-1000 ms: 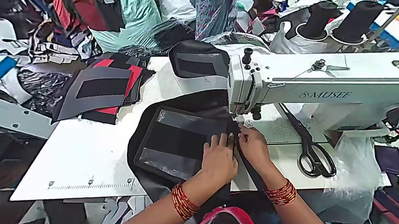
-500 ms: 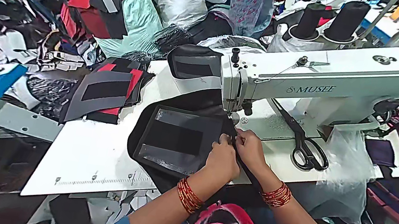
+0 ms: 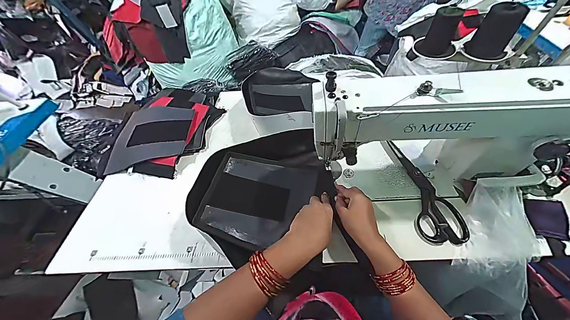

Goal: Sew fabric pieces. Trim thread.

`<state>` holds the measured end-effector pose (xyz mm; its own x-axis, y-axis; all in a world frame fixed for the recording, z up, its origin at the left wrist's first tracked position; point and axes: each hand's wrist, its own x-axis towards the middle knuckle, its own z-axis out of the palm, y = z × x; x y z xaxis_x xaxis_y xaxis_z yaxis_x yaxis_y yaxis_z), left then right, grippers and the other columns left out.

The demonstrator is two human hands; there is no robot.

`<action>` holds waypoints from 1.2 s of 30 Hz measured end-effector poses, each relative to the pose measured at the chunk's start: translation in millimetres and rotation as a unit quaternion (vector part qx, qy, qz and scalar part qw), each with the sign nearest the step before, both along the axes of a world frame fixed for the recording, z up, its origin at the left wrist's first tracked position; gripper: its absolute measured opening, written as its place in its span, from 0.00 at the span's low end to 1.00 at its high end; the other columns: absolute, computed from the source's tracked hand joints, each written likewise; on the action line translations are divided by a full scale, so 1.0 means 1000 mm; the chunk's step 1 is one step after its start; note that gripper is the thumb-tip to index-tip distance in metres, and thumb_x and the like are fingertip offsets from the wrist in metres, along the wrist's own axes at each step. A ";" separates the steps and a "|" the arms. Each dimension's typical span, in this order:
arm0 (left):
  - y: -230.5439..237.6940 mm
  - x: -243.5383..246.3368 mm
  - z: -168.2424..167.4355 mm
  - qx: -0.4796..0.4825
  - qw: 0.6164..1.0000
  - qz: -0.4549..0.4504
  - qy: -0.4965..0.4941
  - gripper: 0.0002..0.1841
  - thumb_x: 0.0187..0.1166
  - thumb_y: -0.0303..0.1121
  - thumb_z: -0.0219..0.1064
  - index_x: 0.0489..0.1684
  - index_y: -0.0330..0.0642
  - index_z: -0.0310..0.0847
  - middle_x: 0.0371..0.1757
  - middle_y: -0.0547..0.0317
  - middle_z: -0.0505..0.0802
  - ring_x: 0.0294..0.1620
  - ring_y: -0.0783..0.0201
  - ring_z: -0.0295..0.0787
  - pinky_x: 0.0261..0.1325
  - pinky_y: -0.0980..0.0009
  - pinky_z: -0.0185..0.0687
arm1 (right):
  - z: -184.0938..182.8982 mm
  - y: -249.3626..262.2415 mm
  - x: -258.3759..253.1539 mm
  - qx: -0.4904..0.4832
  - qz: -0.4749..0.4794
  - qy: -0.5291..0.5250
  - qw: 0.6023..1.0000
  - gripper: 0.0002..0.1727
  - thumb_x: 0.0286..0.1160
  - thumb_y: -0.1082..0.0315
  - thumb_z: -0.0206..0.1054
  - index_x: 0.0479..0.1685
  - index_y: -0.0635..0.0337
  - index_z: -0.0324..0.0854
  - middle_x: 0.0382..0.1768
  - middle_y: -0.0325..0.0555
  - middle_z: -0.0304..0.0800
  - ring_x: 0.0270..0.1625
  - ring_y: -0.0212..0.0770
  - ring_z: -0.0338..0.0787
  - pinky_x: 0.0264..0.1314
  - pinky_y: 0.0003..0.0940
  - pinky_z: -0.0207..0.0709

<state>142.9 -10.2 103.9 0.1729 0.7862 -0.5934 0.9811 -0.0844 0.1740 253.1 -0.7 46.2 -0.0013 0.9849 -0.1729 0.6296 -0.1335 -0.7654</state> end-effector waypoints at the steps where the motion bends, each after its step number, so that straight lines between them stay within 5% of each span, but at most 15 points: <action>1: 0.004 -0.005 0.004 -0.007 0.999 0.008 -0.033 0.36 0.83 0.27 0.59 0.92 0.31 0.50 0.80 0.28 0.74 0.74 0.36 0.80 0.75 0.45 0.77 | 0.000 0.000 0.000 -0.001 0.001 0.003 1.000 0.22 0.86 0.71 0.57 0.76 0.64 0.80 0.60 0.59 0.89 0.59 0.48 0.89 0.69 0.40 0.78; 4: 0.015 -0.017 0.011 -0.024 0.990 0.028 -0.140 0.29 0.82 0.29 0.59 0.84 0.31 0.65 0.72 0.34 0.84 0.74 0.42 0.81 0.76 0.45 0.74 | -0.003 0.000 0.000 0.011 0.006 0.010 1.000 0.20 0.85 0.73 0.56 0.71 0.67 0.83 0.58 0.60 0.90 0.59 0.50 0.89 0.69 0.42 0.78; 7: 0.017 -0.018 0.005 -0.031 0.986 0.028 -0.163 0.26 0.83 0.30 0.59 0.80 0.30 0.70 0.68 0.35 0.86 0.70 0.44 0.84 0.72 0.45 0.77 | -0.003 0.000 0.000 0.008 0.004 0.012 1.000 0.20 0.85 0.73 0.56 0.71 0.67 0.83 0.58 0.61 0.90 0.59 0.50 0.90 0.69 0.43 0.78; 13: 0.009 -0.015 -0.009 -0.029 0.987 0.025 -0.159 0.35 0.82 0.29 0.58 0.92 0.33 0.53 0.77 0.32 0.79 0.78 0.42 0.78 0.80 0.46 0.72 | -0.004 0.000 0.002 -0.006 -0.001 0.039 0.999 0.20 0.84 0.72 0.59 0.70 0.67 0.83 0.57 0.60 0.90 0.57 0.48 0.90 0.67 0.41 0.79; 18: 0.007 -0.017 -0.009 -0.024 0.990 -0.011 -0.137 0.35 0.84 0.32 0.56 0.92 0.32 0.51 0.77 0.31 0.79 0.78 0.41 0.78 0.79 0.47 0.72 | -0.005 0.000 0.002 -0.002 -0.004 0.035 0.999 0.20 0.83 0.72 0.59 0.71 0.66 0.83 0.54 0.58 0.91 0.52 0.46 0.90 0.63 0.40 0.80; 20: 0.008 -0.020 -0.011 0.009 0.994 -0.056 -0.094 0.32 0.88 0.39 0.53 0.92 0.36 0.56 0.81 0.34 0.76 0.82 0.40 0.72 0.81 0.44 0.69 | -0.004 -0.002 0.002 -0.002 -0.006 0.031 1.000 0.21 0.83 0.72 0.59 0.71 0.65 0.83 0.54 0.57 0.91 0.52 0.45 0.89 0.63 0.39 0.80; 24: 0.009 -0.041 -0.027 0.097 0.986 -0.109 -0.075 0.29 0.89 0.46 0.47 0.90 0.56 0.65 0.92 0.46 0.63 0.94 0.37 0.47 0.88 0.33 0.44 | -0.003 -0.003 -0.001 0.009 -0.001 0.009 1.000 0.21 0.83 0.72 0.57 0.71 0.66 0.83 0.55 0.59 0.91 0.54 0.47 0.89 0.64 0.40 0.79; 29: 0.006 -0.053 -0.044 0.161 0.971 -0.163 -0.075 0.29 0.89 0.46 0.43 0.92 0.58 0.63 0.93 0.46 0.65 0.92 0.35 0.55 0.86 0.33 0.49 | -0.002 -0.006 -0.005 0.020 0.015 -0.043 0.999 0.21 0.84 0.72 0.56 0.71 0.65 0.84 0.59 0.62 0.89 0.59 0.52 0.89 0.68 0.43 0.78; 32: 0.005 -0.055 -0.053 0.219 0.954 -0.184 -0.087 0.29 0.87 0.46 0.46 0.88 0.54 0.70 0.89 0.45 0.71 0.87 0.32 0.64 0.79 0.31 0.59 | 0.001 -0.007 -0.006 0.023 0.024 -0.058 0.998 0.21 0.84 0.74 0.54 0.70 0.66 0.84 0.58 0.63 0.89 0.60 0.53 0.88 0.68 0.43 0.78; 36: 0.005 -0.056 -0.058 0.247 0.943 -0.193 -0.111 0.27 0.85 0.43 0.49 0.83 0.48 0.76 0.88 0.47 0.73 0.86 0.30 0.66 0.79 0.29 0.60 | 0.005 -0.008 -0.011 0.015 0.043 -0.109 0.993 0.22 0.84 0.74 0.51 0.70 0.65 0.85 0.59 0.65 0.86 0.60 0.55 0.88 0.66 0.45 0.79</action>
